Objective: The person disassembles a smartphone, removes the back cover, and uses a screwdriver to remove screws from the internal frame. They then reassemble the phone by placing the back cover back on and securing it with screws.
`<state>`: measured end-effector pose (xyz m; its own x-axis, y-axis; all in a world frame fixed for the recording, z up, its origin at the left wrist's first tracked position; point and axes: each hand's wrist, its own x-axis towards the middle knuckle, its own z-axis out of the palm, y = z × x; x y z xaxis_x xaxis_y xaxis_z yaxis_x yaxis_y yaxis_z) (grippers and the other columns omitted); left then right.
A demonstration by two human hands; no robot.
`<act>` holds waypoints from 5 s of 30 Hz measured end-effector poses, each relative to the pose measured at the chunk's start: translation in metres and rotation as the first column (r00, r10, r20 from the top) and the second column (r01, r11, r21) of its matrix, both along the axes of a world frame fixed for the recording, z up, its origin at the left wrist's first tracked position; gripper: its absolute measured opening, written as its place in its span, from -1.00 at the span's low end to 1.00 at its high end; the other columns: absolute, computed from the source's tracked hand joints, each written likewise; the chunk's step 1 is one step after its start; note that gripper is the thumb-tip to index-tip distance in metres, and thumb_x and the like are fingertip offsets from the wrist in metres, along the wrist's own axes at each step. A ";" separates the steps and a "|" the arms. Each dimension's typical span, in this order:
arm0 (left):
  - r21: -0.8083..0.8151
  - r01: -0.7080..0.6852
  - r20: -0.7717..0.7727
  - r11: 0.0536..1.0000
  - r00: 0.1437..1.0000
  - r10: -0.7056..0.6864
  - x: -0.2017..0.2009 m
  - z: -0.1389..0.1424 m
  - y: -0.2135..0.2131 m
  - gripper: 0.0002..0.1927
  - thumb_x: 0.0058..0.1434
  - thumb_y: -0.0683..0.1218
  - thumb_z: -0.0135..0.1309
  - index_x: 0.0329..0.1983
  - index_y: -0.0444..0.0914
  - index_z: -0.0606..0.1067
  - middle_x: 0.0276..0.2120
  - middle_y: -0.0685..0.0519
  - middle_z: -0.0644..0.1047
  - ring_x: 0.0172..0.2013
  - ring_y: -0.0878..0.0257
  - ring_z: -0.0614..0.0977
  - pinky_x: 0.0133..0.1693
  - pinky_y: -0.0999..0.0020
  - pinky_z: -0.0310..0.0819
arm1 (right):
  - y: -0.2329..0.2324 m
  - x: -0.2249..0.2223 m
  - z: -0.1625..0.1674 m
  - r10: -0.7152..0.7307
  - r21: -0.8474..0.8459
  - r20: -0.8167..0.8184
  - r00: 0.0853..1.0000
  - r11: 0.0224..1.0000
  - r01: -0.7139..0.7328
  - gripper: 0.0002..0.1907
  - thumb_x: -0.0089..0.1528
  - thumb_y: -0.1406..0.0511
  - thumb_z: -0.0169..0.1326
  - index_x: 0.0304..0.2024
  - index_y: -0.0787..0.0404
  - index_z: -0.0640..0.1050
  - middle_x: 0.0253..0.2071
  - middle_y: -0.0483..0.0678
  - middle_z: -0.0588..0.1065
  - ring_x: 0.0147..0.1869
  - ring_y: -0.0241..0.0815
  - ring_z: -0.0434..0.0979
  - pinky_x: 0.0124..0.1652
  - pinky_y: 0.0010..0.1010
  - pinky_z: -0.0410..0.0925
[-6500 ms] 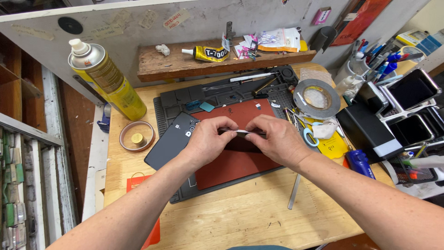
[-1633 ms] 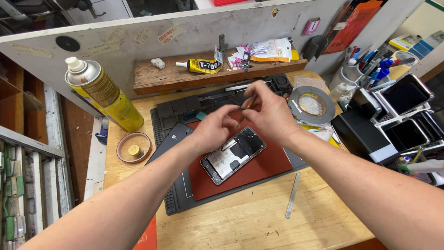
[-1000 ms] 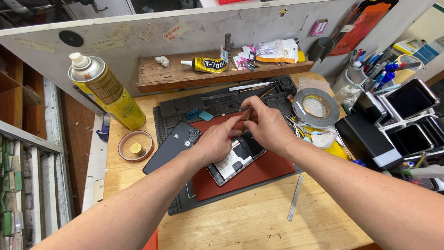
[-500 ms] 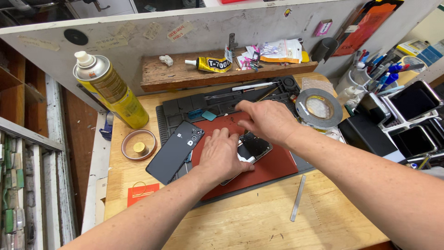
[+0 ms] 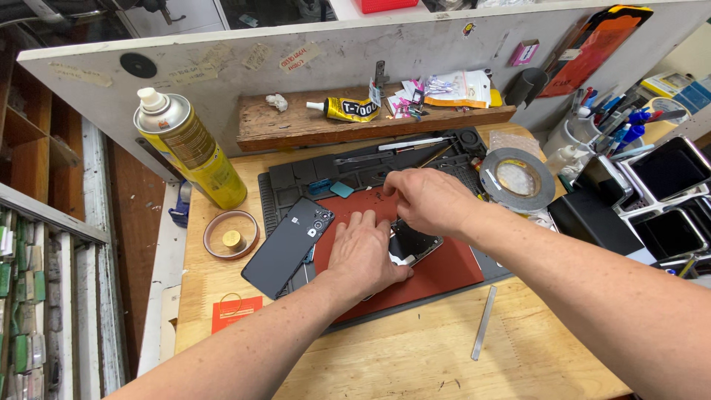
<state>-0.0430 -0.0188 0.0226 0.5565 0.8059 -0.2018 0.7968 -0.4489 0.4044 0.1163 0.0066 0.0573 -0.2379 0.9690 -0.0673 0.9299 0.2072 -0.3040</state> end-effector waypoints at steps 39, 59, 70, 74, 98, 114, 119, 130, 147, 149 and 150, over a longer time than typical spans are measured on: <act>0.031 -0.011 0.023 0.999 1.000 0.010 0.000 -0.007 -0.002 -0.21 -0.10 0.23 0.42 0.07 -0.33 0.50 0.02 -0.10 0.41 0.15 0.01 0.36 0.16 0.01 0.27 | -0.013 0.017 -0.018 -0.099 0.081 -0.296 0.950 0.988 0.128 -0.67 0.15 0.40 0.10 -0.01 0.21 0.56 -0.24 0.06 0.63 -0.11 0.02 0.67 -0.11 -0.22 0.49; 0.026 -0.289 0.189 0.957 0.941 0.279 0.011 -0.063 0.097 -0.87 0.14 -0.10 0.22 -0.26 -0.17 0.67 -0.23 -0.11 0.66 -0.13 -0.08 0.68 -0.08 0.02 0.56 | -0.036 0.086 -0.035 -0.500 -0.280 -0.717 0.486 0.845 0.456 -0.73 0.23 0.43 0.10 0.00 0.34 0.52 -0.22 -0.02 0.56 -0.25 -0.21 0.67 -0.26 -0.39 0.59; -0.878 0.072 0.476 0.474 0.249 0.843 -0.002 -0.039 0.083 -0.78 0.16 -0.33 0.18 -0.16 -0.31 0.45 -0.29 -0.08 0.59 -0.33 0.19 0.66 -0.28 0.37 0.62 | -0.033 0.055 -0.003 -0.477 -0.321 -0.833 0.279 0.829 0.457 -0.72 0.22 0.46 0.07 0.00 0.38 0.48 -0.18 -0.01 0.51 -0.22 -0.14 0.69 -0.26 -0.39 0.59; -0.896 0.240 0.414 0.375 0.139 0.900 -0.005 -0.046 0.077 -0.70 0.17 -0.29 0.17 -0.05 -0.28 0.41 -0.28 -0.06 0.60 -0.30 0.20 0.66 -0.23 0.40 0.63 | -0.029 0.038 0.003 -0.394 -0.286 -0.887 0.239 0.877 0.387 -0.74 0.21 0.47 0.07 -0.03 0.38 0.49 -0.19 0.01 0.52 -0.22 -0.18 0.67 -0.26 -0.39 0.59; -0.892 0.308 0.393 0.330 0.169 0.904 0.005 -0.042 0.075 -0.74 0.24 -0.26 0.14 -0.01 -0.31 0.44 -0.21 -0.05 0.57 -0.22 0.23 0.64 -0.15 0.45 0.62 | -0.029 0.034 0.007 -0.412 -0.327 -0.897 0.157 0.860 0.391 -0.79 0.24 0.46 0.07 -0.06 0.36 0.48 -0.24 0.02 0.57 -0.28 -0.20 0.67 -0.28 -0.41 0.57; -0.830 0.466 0.397 0.306 0.109 0.911 0.001 -0.051 0.078 -0.83 0.32 -0.16 0.12 -0.07 -0.27 0.45 -0.24 0.00 0.55 -0.26 0.28 0.59 -0.14 0.44 0.60 | -0.027 0.031 0.013 -0.367 -0.307 -0.925 0.099 0.874 0.377 -0.79 0.22 0.47 0.09 -0.08 0.37 0.49 -0.27 0.02 0.57 -0.30 -0.21 0.65 -0.29 -0.41 0.57; -0.827 0.466 0.411 0.314 0.120 0.904 0.002 -0.049 0.078 -0.83 0.31 -0.16 0.11 -0.07 -0.26 0.44 -0.25 0.00 0.55 -0.27 0.27 0.59 -0.14 0.42 0.61 | -0.027 0.028 0.014 -0.382 -0.307 -0.915 0.132 0.869 0.389 -0.80 0.22 0.46 0.10 -0.09 0.37 0.50 -0.27 0.01 0.58 -0.29 -0.22 0.65 -0.29 -0.40 0.57; -0.821 0.334 0.558 0.463 0.301 0.773 0.000 -0.042 0.080 -0.84 0.30 -0.21 0.10 -0.07 -0.30 0.43 -0.29 -0.03 0.56 -0.31 0.24 0.62 -0.24 0.40 0.61 | -0.017 0.042 0.013 -0.437 -0.326 -0.840 0.321 0.880 0.345 -0.77 0.20 0.47 0.07 -0.07 0.34 0.49 -0.27 0.03 0.56 -0.32 -0.14 0.66 -0.33 -0.35 0.55; -0.857 0.373 0.440 0.357 0.168 0.882 0.005 -0.049 0.088 -0.87 0.30 -0.21 0.10 -0.10 -0.26 0.47 -0.27 -0.01 0.56 -0.29 0.25 0.62 -0.21 0.43 0.59 | -0.015 0.046 0.012 -0.305 -0.202 -0.893 0.330 0.928 0.313 -0.74 0.23 0.47 0.06 -0.01 0.36 0.47 -0.18 0.04 0.56 -0.26 -0.18 0.67 -0.27 -0.39 0.59; -0.861 0.386 0.410 0.330 0.144 0.901 0.005 -0.052 0.087 -0.86 0.30 -0.21 0.11 -0.09 -0.27 0.46 -0.27 -0.01 0.56 -0.29 0.25 0.61 -0.20 0.44 0.58 | -0.016 0.043 0.011 -0.303 -0.200 -0.893 0.334 0.930 0.309 -0.75 0.23 0.47 0.07 -0.02 0.36 0.48 -0.19 0.03 0.56 -0.26 -0.19 0.67 -0.27 -0.40 0.58; -0.863 0.387 0.404 0.326 0.138 0.905 0.005 -0.053 0.086 -0.86 0.30 -0.21 0.12 -0.09 -0.27 0.46 -0.27 -0.02 0.56 -0.29 0.25 0.61 -0.20 0.43 0.59 | -0.016 0.042 0.011 -0.300 -0.203 -0.899 0.319 0.931 0.304 -0.75 0.23 0.47 0.07 -0.02 0.36 0.48 -0.19 0.03 0.56 -0.25 -0.20 0.67 -0.26 -0.40 0.58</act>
<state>-0.0376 0.0675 -0.0302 0.5725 0.7107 -0.4089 -0.4328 0.6855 0.5854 0.1582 -0.0093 0.0684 0.1582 0.9874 -0.0090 0.0864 -0.0229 -0.9960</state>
